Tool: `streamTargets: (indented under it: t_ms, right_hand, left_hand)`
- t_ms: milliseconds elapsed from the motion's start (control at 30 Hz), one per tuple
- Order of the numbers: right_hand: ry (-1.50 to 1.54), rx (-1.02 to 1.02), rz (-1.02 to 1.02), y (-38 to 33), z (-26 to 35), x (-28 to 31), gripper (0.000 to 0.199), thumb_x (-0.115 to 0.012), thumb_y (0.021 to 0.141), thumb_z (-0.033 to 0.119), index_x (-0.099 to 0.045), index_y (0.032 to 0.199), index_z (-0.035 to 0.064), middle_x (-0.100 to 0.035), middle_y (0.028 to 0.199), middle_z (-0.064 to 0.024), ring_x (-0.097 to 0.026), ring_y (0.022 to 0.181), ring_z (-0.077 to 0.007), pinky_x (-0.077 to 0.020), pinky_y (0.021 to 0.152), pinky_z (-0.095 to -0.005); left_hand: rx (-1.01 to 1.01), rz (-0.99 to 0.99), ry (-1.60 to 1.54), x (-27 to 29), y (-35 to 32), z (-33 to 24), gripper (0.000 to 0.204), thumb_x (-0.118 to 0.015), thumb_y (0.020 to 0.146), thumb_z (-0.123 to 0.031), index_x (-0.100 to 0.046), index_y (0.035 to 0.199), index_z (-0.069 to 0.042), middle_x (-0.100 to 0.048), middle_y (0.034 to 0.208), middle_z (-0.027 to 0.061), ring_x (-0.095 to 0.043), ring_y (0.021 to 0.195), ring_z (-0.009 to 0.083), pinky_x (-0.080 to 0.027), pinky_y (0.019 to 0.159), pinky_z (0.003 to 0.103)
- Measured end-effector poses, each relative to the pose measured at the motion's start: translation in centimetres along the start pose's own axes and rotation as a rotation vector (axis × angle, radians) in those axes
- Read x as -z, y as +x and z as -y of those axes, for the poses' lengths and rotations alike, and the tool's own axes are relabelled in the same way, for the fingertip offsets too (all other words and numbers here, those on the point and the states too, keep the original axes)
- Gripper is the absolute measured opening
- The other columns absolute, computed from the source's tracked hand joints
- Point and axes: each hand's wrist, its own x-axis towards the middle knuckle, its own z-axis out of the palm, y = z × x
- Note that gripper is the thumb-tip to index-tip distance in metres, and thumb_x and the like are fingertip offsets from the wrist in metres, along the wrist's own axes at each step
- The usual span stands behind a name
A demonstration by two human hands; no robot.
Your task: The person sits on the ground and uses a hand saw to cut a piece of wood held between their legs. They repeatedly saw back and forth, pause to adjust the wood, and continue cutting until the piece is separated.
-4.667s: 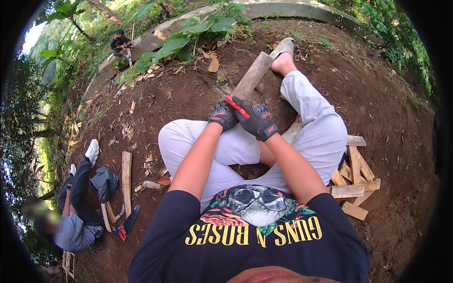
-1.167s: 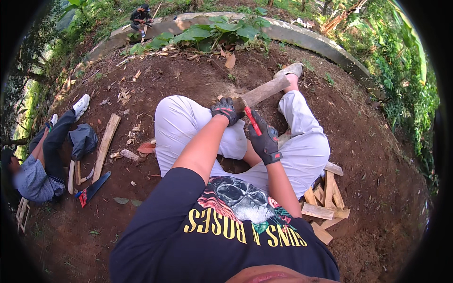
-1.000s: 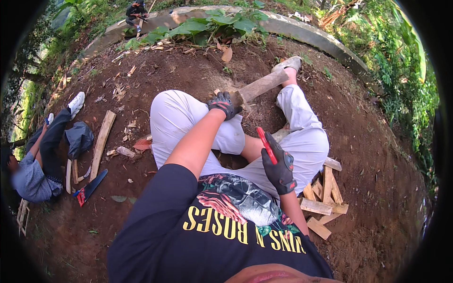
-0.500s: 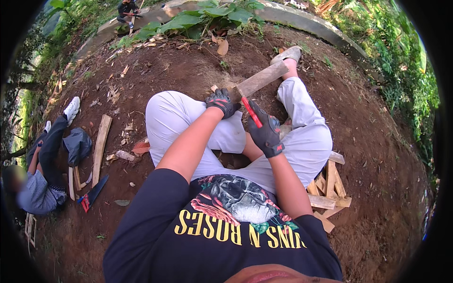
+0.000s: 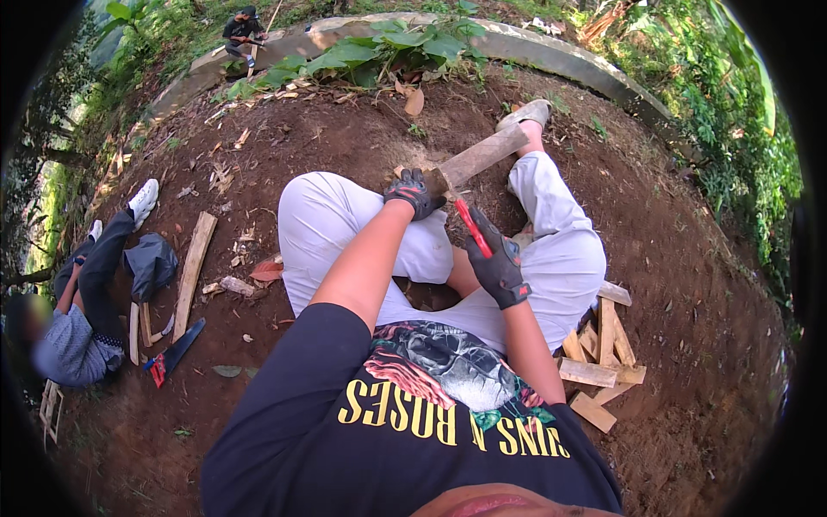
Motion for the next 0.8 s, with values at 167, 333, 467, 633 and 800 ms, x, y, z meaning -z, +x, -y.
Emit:
streamTargets:
  t_ms: [167, 333, 467, 633, 800]
  right_hand:
    - [0.002, -0.033, -0.001, -8.4, 3.4, 7.7, 0.056, -0.068, 0.095, 0.012, -0.063, 0.151, 0.0146, -0.075, 0.13, -0.0212, -0.076, 0.112, -0.0402, -0.0602, 0.095, -0.0488]
    - [0.029, -0.098, -0.041, -8.4, 4.3, 6.2, 0.055, -0.068, 0.093, 0.008, -0.066, 0.148, 0.0131, -0.076, 0.129, -0.0207, -0.077, 0.109, -0.0391, -0.0613, 0.092, -0.0462]
    - [0.033, -0.035, -0.061, -2.5, 1.4, 1.0, 0.058, -0.068, 0.091, 0.01, -0.065, 0.149, 0.0146, -0.075, 0.127, -0.0226, -0.076, 0.107, -0.0405, -0.0605, 0.09, -0.048]
    - [-0.06, -0.015, 0.038, 9.5, 0.4, -4.2, 0.058, -0.067, 0.093, 0.022, -0.064, 0.15, 0.0144, -0.074, 0.128, -0.0226, -0.075, 0.108, -0.0417, -0.0592, 0.093, -0.051]
    - [0.051, -0.013, -0.03, 13.1, -0.1, -7.6, 0.055, -0.066, 0.096, 0.027, -0.065, 0.15, 0.0142, -0.071, 0.138, -0.0222, -0.071, 0.12, -0.0414, -0.0559, 0.103, -0.0495]
  left_hand:
    - [0.063, 0.038, -0.042, 1.2, -0.9, -0.5, 0.115, -0.055, 0.093, -0.078, -0.021, 0.17, 0.002, -0.025, 0.175, 0.0273, -0.029, 0.162, 0.0422, -0.032, 0.13, 0.049]
    - [0.052, 0.068, -0.049, 1.9, -1.3, -0.5, 0.115, -0.058, 0.092, -0.077, -0.026, 0.167, 0.004, -0.028, 0.173, 0.0287, -0.033, 0.16, 0.0431, -0.034, 0.128, 0.05]
    - [0.024, 0.046, -0.024, 1.0, -0.4, -0.4, 0.109, -0.058, 0.094, -0.074, -0.028, 0.168, 0.0, -0.031, 0.171, 0.029, -0.033, 0.16, 0.0427, -0.035, 0.128, 0.05]
    - [0.011, -0.004, -0.014, -0.2, 0.3, 0.2, 0.106, -0.059, 0.094, -0.07, -0.028, 0.167, 0.0, -0.034, 0.169, 0.0287, -0.037, 0.157, 0.0436, -0.035, 0.127, 0.052]
    - [0.056, 0.01, -0.041, 0.0, -0.1, 0.0, 0.099, -0.06, 0.096, -0.063, -0.029, 0.166, 0.0, -0.034, 0.169, 0.0293, -0.04, 0.156, 0.0441, -0.035, 0.126, 0.054]
